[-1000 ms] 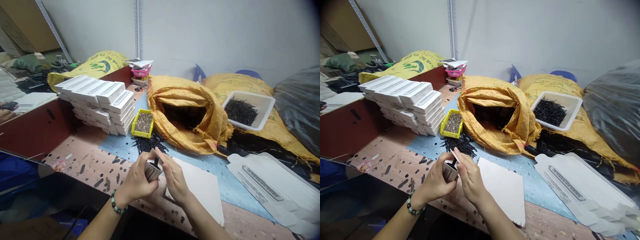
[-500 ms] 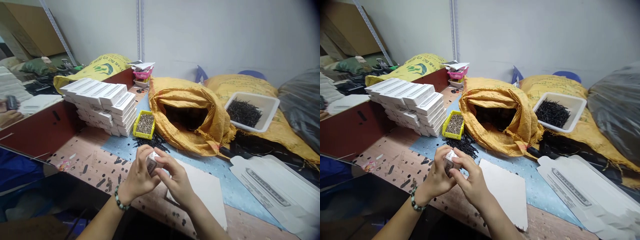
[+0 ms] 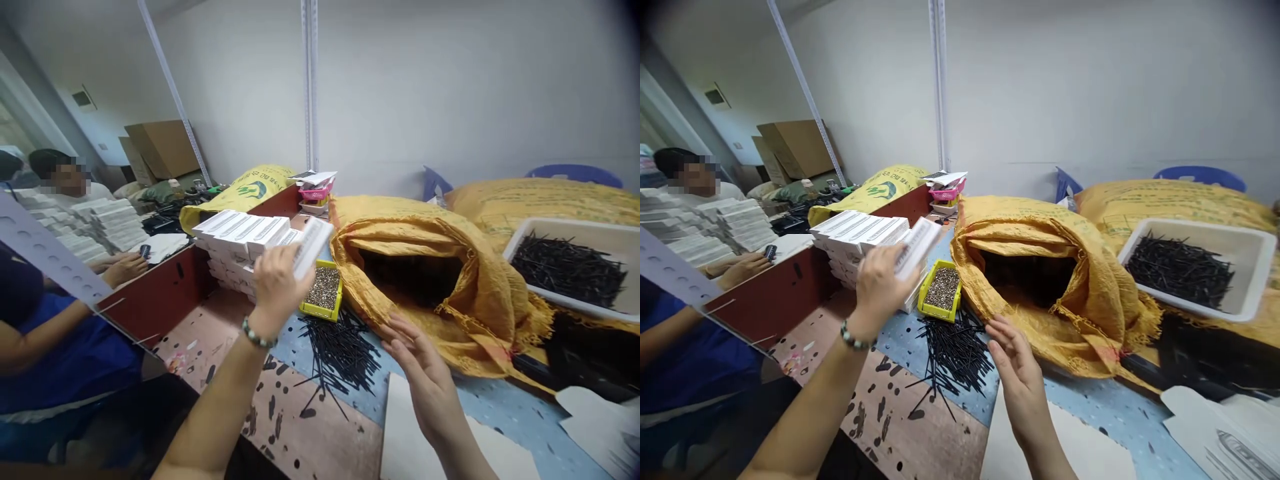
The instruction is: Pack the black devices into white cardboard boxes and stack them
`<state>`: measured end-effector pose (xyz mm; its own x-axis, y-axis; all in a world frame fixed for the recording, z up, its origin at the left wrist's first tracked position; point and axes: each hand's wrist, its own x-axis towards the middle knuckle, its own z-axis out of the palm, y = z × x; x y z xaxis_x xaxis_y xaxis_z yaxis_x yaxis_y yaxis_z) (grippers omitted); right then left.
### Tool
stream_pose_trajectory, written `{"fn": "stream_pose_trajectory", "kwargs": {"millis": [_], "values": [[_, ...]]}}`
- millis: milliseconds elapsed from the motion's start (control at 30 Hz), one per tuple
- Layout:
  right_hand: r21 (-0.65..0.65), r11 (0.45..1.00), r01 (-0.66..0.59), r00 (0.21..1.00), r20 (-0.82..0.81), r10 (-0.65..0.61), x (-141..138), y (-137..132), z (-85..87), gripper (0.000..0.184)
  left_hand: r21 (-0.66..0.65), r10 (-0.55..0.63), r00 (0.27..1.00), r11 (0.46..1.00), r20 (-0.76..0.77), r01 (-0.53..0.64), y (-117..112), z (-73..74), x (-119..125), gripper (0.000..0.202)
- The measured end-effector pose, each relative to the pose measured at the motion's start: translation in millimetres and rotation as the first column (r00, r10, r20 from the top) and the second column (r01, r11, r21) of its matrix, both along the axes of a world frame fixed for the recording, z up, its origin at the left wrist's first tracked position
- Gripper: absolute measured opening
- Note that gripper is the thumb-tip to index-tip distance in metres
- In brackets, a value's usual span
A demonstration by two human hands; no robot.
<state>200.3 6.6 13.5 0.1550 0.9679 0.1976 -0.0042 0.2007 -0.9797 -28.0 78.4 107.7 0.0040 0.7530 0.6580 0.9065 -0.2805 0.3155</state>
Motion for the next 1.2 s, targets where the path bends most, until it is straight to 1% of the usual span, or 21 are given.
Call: {"fn": "stream_pose_trajectory", "kwargs": {"millis": [67,133,200,267,367,500,567,700,800,867,900,933,967,1000,1033,1067,1100,1133,1167,1200], "values": [[-0.024,0.999,0.047,0.996,0.082,-0.044,10,-4,-9.7,0.036,-0.006,0.146,0.986,0.989,-0.074,-0.147,29,10.9,-11,0.033],[-0.032,0.995,0.092,0.987,0.137,-0.087,21,-9,-16.5,0.037,-0.002,0.236,0.965,0.971,-0.119,-0.238,48,13.9,-18,0.028],[-0.038,0.990,0.133,0.977,0.172,-0.125,31,-12,-19.5,0.038,0.031,0.293,0.946,0.956,-0.140,-0.291,56,11.4,-20,0.024],[-0.032,0.987,0.160,0.966,0.211,-0.150,37,-15,-20.2,0.038,0.068,0.320,0.934,0.947,-0.157,-0.313,56,6.6,-19,0.024],[-0.003,0.989,0.148,0.953,0.269,-0.141,40,-15,-21.4,0.036,0.071,0.300,0.937,0.954,-0.178,-0.291,52,0.3,-16,0.027],[0.016,0.995,0.102,0.950,0.295,-0.102,35,-11,-25.6,0.035,0.054,0.257,0.952,0.966,-0.165,-0.251,49,-3.0,-18,0.038],[0.009,0.996,0.088,0.954,0.288,-0.087,31,-9,-26.7,0.036,0.045,0.239,0.957,0.971,-0.165,-0.235,51,-3.7,-21,0.042],[-0.029,0.998,0.050,0.962,0.271,-0.040,22,-6,-24.8,0.038,0.011,0.212,0.965,0.977,-0.155,-0.213,51,-3.3,-21,0.044],[-0.062,0.998,0.021,0.974,0.225,-0.007,13,-2,-21.1,0.039,0.008,0.184,0.977,0.983,-0.107,-0.184,41,-0.6,-23,0.052],[-0.110,0.994,-0.015,0.991,0.134,0.030,3,5,-19.1,0.040,0.045,0.157,0.988,0.987,-0.006,-0.157,29,-2.5,-32,0.057],[-0.140,0.989,-0.042,0.996,0.069,0.052,-4,10,-18.6,0.041,0.079,0.152,0.985,0.984,0.077,-0.158,22,-6.6,-41,0.059],[-0.171,0.982,-0.079,0.997,-0.001,0.080,-13,16,-18.8,0.041,0.116,0.160,0.970,0.976,0.185,-0.184,17,-13.6,-52,0.059],[-0.199,0.972,-0.126,0.991,-0.072,0.114,-24,24,-19.7,0.041,0.133,0.181,0.934,0.964,0.308,-0.231,13,-23.6,-65,0.060],[-0.219,0.959,-0.178,0.979,-0.139,0.150,-37,32,-21.4,0.041,0.124,0.216,0.879,0.948,0.426,-0.294,11,-36.4,-81,0.059],[-0.232,0.944,-0.235,0.961,-0.202,0.190,-52,40,-24.0,0.040,0.071,0.268,0.800,0.930,0.537,-0.360,11,-51.4,-96,0.057],[-0.238,0.926,-0.293,0.939,-0.255,0.232,-68,48,-27.2,0.039,-0.045,0.330,0.731,0.924,0.597,-0.381,13,-67.6,-112,0.054],[-0.242,0.907,-0.346,0.917,-0.291,0.272,-85,55,-30.9,0.039,-0.113,0.365,0.708,0.919,0.605,-0.378,16,-84.0,-126,0.052],[-0.241,0.894,-0.378,0.906,-0.294,0.304,-102,61,-34.6,0.041,-0.159,0.382,0.707,0.918,0.595,-0.362,21,-99.4,-138,0.050],[-0.235,0.891,-0.389,0.907,-0.269,0.325,-117,66,-38.2,0.044,-0.193,0.384,0.730,0.922,0.565,-0.336,26,-113.1,-148,0.050],[-0.230,0.893,-0.386,0.913,-0.232,0.335,-129,70,-41.4,0.046,-0.210,0.369,0.770,0.930,0.520,-0.303,32,-124.6,-156,0.051]]}}
